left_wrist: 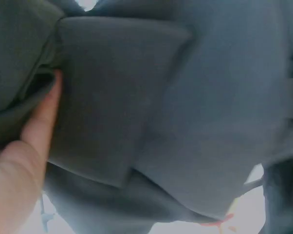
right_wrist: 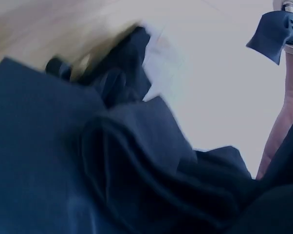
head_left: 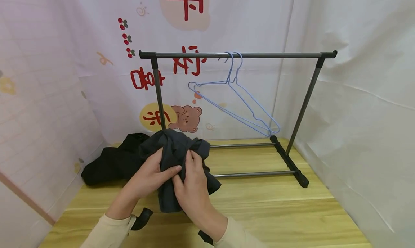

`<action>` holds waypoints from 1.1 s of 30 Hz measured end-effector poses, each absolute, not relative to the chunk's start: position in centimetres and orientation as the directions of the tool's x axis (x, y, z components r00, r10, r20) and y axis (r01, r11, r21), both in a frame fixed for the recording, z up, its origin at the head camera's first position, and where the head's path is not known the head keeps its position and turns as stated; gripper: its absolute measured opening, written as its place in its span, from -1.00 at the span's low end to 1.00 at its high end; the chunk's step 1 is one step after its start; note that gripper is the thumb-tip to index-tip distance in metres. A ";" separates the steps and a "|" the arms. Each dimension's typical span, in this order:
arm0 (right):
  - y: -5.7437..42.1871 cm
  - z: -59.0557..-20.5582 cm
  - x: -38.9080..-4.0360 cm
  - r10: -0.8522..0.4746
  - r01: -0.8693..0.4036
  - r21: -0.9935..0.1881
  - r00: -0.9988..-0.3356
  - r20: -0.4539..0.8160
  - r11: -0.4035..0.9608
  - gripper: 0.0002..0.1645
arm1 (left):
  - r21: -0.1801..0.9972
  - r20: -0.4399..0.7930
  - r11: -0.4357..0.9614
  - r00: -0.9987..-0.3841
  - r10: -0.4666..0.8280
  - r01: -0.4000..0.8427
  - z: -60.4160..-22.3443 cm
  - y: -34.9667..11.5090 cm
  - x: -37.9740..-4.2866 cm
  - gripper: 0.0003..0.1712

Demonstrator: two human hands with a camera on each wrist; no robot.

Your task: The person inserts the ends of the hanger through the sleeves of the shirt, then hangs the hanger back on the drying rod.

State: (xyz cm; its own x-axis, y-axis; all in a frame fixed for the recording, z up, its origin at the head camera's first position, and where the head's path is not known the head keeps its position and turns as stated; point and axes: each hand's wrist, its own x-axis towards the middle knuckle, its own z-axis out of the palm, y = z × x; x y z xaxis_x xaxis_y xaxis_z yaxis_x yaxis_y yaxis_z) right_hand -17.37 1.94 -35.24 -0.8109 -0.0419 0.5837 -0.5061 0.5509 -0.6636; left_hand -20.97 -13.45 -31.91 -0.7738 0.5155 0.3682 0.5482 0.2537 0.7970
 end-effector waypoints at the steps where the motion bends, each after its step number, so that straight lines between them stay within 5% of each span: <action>1: 2.1 -35.1 -17.4 -0.027 -0.515 -0.628 -0.785 0.619 0.584 -0.20 | 0.813 0.371 0.217 -0.768 0.522 0.540 -31.9 -13.0 -21.3 -0.31; 6: 3.0 -35.4 -17.8 0.009 -0.487 -0.511 -0.717 0.697 0.709 -0.15 | 0.889 0.369 0.025 -0.747 0.552 0.457 -33.2 -10.8 -23.1 -0.35; 11: 3.8 -36.9 -18.2 -0.011 -0.371 -0.513 -0.818 0.574 0.774 -0.03 | 0.981 0.190 -0.085 -0.794 0.577 0.173 -36.8 -9.0 -25.4 -0.35; 14: 4.4 -39.1 -19.5 -0.080 -0.337 -0.578 -0.903 0.423 0.743 -0.06 | 0.999 0.011 0.036 -0.834 0.552 0.037 -39.9 -8.3 -26.9 -0.41; 19: 6.4 -43.7 -22.5 -0.261 -0.263 -0.700 -0.959 0.112 0.664 -0.10 | 0.919 -0.102 0.387 -0.908 0.405 0.069 -44.0 -8.3 -28.8 -0.45; 23: 8.1 -44.9 -23.5 -0.366 -0.269 -0.716 -0.930 0.019 0.645 -0.15 | 0.800 -0.068 0.596 -0.975 0.210 0.073 -45.0 -9.4 -29.6 -0.29; 27: 10.2 -43.7 -23.5 -0.400 -0.355 -0.744 -0.907 0.129 0.566 -0.26 | 0.688 0.045 0.722 -0.997 0.058 0.073 -44.6 -10.0 -29.7 -0.19; 30: 12.6 -42.9 -23.5 -0.324 -0.405 -0.756 -0.908 0.266 0.515 -0.38 | 0.619 0.228 0.760 -0.971 0.066 0.197 -43.8 -9.3 -29.0 -0.28; 33: 15.6 -42.7 -23.8 -0.183 -0.416 -0.741 -0.907 0.379 0.527 -0.50 | 0.498 0.380 0.777 -0.902 0.205 0.386 -43.1 -7.6 -27.6 -0.42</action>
